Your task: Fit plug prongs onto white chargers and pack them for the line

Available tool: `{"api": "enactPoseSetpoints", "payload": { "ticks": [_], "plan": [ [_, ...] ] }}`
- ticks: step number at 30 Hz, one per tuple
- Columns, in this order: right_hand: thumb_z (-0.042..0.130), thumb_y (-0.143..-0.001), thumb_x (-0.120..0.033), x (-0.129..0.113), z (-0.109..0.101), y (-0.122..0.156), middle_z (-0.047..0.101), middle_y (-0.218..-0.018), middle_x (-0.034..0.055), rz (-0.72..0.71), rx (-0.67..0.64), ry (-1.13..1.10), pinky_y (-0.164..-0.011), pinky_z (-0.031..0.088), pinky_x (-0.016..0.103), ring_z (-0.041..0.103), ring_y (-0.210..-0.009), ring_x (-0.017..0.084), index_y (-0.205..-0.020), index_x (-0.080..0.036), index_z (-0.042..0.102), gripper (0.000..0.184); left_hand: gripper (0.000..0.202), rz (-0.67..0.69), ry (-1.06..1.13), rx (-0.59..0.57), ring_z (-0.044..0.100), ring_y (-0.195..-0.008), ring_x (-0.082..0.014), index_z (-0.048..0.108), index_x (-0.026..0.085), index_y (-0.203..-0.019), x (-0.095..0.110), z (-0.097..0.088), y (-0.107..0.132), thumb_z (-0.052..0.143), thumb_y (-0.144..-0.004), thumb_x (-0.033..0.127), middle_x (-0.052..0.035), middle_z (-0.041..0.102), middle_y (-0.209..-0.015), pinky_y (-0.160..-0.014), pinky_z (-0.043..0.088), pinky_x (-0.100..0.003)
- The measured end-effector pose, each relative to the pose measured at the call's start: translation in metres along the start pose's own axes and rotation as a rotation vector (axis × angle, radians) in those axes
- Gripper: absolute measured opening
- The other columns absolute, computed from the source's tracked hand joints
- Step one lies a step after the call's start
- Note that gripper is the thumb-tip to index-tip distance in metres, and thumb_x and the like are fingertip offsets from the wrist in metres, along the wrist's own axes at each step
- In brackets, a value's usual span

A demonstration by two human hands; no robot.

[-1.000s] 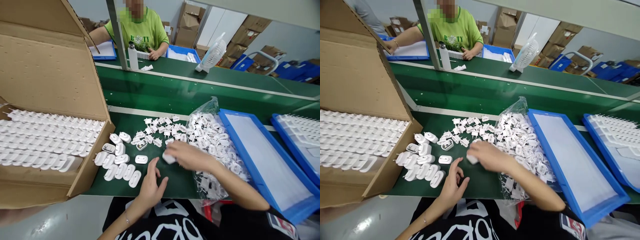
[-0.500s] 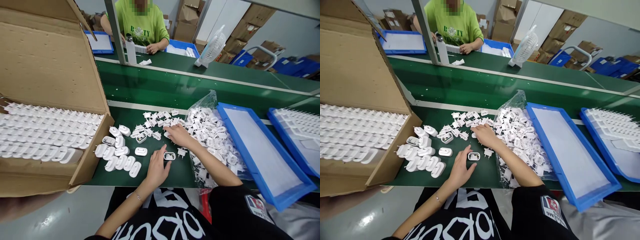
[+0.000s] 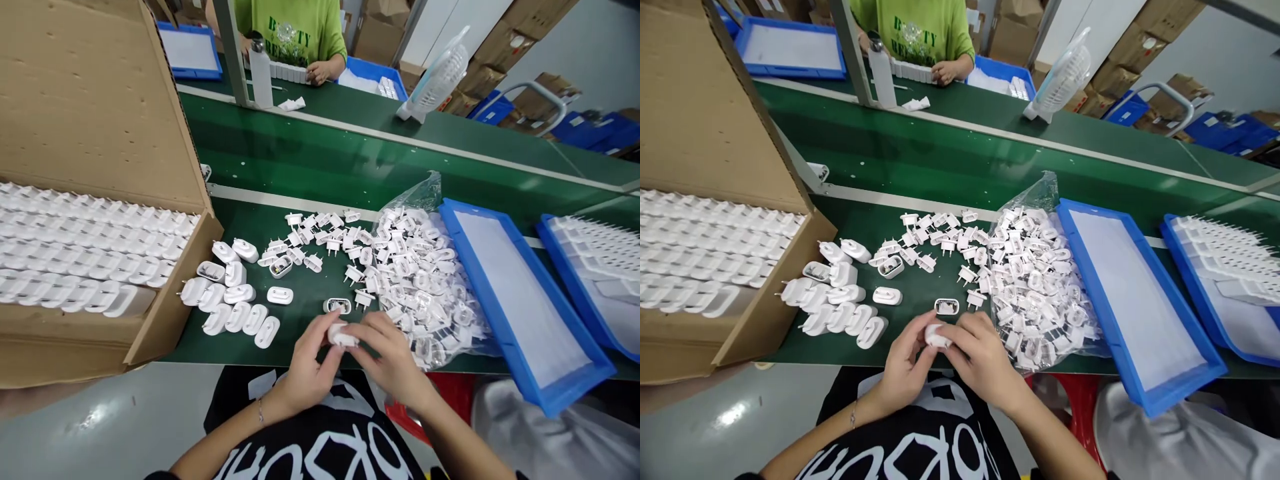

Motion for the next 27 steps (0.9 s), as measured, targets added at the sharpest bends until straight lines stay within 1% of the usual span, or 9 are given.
{"api": "enactPoseSetpoints", "payload": {
  "ticks": [3, 6, 9, 12, 15, 17, 21, 24, 27],
  "plan": [
    [0.052, -0.09, -0.017, 0.019, -0.004, 0.005, 0.059, -0.093, 0.0069, 0.045, 0.09, 0.005, -0.075, 0.05, 0.038, 0.058, -0.088, 0.022, -0.103, -0.027, 0.062, 0.019, 0.055, -0.018, 0.096, 0.012, 0.055, -0.109, -0.0222, 0.023, 0.025, -0.143, -0.012, 0.003, 0.01, 0.044, -0.092, 0.021, -0.0157, 0.043, -0.134, -0.084, 0.055, -0.036],
    [0.054, -0.091, -0.02, 0.042, -0.009, 0.0, 0.061, -0.101, 0.0074, 0.165, 0.18, -0.082, -0.082, 0.05, 0.039, 0.059, -0.096, 0.023, -0.101, -0.025, 0.061, 0.014, 0.059, -0.086, -0.079, 0.128, 0.046, -0.121, -0.0254, 0.022, 0.026, -0.143, -0.028, -0.007, 0.003, 0.048, -0.09, 0.021, -0.0153, 0.03, -0.144, -0.095, 0.049, -0.043],
    [0.054, -0.091, -0.023, 0.054, -0.001, -0.01, 0.063, -0.104, 0.0073, 0.183, 0.138, -0.087, -0.085, 0.05, 0.039, 0.059, -0.1, 0.023, -0.1, -0.025, 0.061, 0.012, 0.067, -0.176, -0.186, 0.042, 0.04, -0.128, -0.0254, 0.012, 0.028, -0.145, -0.043, -0.007, -0.012, 0.048, -0.089, 0.019, -0.0137, 0.036, -0.143, -0.101, 0.042, -0.047],
    [0.053, -0.092, -0.025, 0.06, 0.008, -0.015, 0.064, -0.104, 0.0071, 0.202, 0.127, -0.089, -0.086, 0.05, 0.037, 0.06, -0.1, 0.022, -0.101, -0.024, 0.06, 0.012, 0.075, -0.172, -0.279, -0.016, 0.043, -0.126, -0.026, 0.009, 0.027, -0.145, -0.048, -0.003, -0.024, 0.055, -0.086, 0.021, -0.0137, 0.042, -0.138, -0.101, 0.042, -0.048],
    [0.05, -0.093, -0.03, 0.07, 0.012, -0.012, 0.065, -0.105, 0.0067, 0.339, 0.147, -0.152, -0.081, 0.052, 0.034, 0.063, -0.095, 0.021, -0.104, -0.023, 0.057, 0.015, 0.092, -0.108, -0.496, 0.029, 0.045, -0.122, -0.0327, 0.016, 0.024, -0.143, -0.047, 0.002, -0.031, 0.074, -0.072, 0.035, -0.0175, 0.039, -0.135, -0.094, 0.046, -0.05],
    [0.05, -0.093, -0.034, 0.074, 0.016, -0.006, 0.067, -0.094, 0.0056, 0.435, 0.111, -0.209, -0.072, 0.054, 0.032, 0.066, -0.084, 0.021, -0.103, -0.023, 0.054, 0.016, 0.098, -0.038, -0.629, 0.038, 0.046, -0.119, -0.0366, 0.02, 0.021, -0.14, -0.045, 0.007, -0.035, 0.08, -0.065, 0.041, -0.0191, 0.038, -0.13, -0.089, 0.048, -0.051],
    [0.052, -0.092, -0.037, 0.078, 0.011, 0.005, 0.065, -0.076, 0.0022, 0.541, 0.094, -0.257, -0.057, 0.053, 0.028, 0.065, -0.067, 0.02, -0.099, -0.023, 0.051, 0.016, 0.073, 0.05, -0.617, 0.005, 0.047, -0.119, -0.0329, 0.021, 0.02, -0.14, -0.043, 0.011, -0.035, 0.064, -0.08, 0.023, -0.0185, 0.038, -0.127, -0.088, 0.049, -0.047],
    [0.052, -0.092, -0.033, 0.072, -0.001, -0.001, 0.066, -0.101, 0.0065, 0.442, 0.134, -0.218, -0.071, 0.054, 0.031, 0.065, -0.09, 0.021, -0.101, -0.023, 0.056, 0.013, 0.076, 0.012, -0.445, -0.011, 0.042, -0.126, -0.0301, 0.015, 0.019, -0.142, -0.044, 0.004, -0.029, 0.059, -0.08, 0.016, -0.0203, 0.03, -0.137, -0.099, 0.044, -0.047],
    [0.051, -0.093, -0.027, 0.062, -0.002, -0.013, 0.063, -0.111, 0.0071, 0.258, 0.069, -0.158, -0.087, 0.051, 0.037, 0.059, -0.106, 0.023, -0.103, -0.024, 0.059, 0.013, 0.078, -0.053, -0.352, 0.031, 0.052, -0.116, -0.0251, 0.01, 0.021, -0.144, -0.049, -0.005, -0.023, 0.059, -0.083, 0.02, -0.017, 0.044, -0.13, -0.097, 0.046, -0.045]
  ]
}}
Point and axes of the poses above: each hand's wrist, its own y-axis away from the middle knuckle, its own z-axis out of the palm, x = y × z, the point moved 6 cm from there along -y, towards the middle knuckle
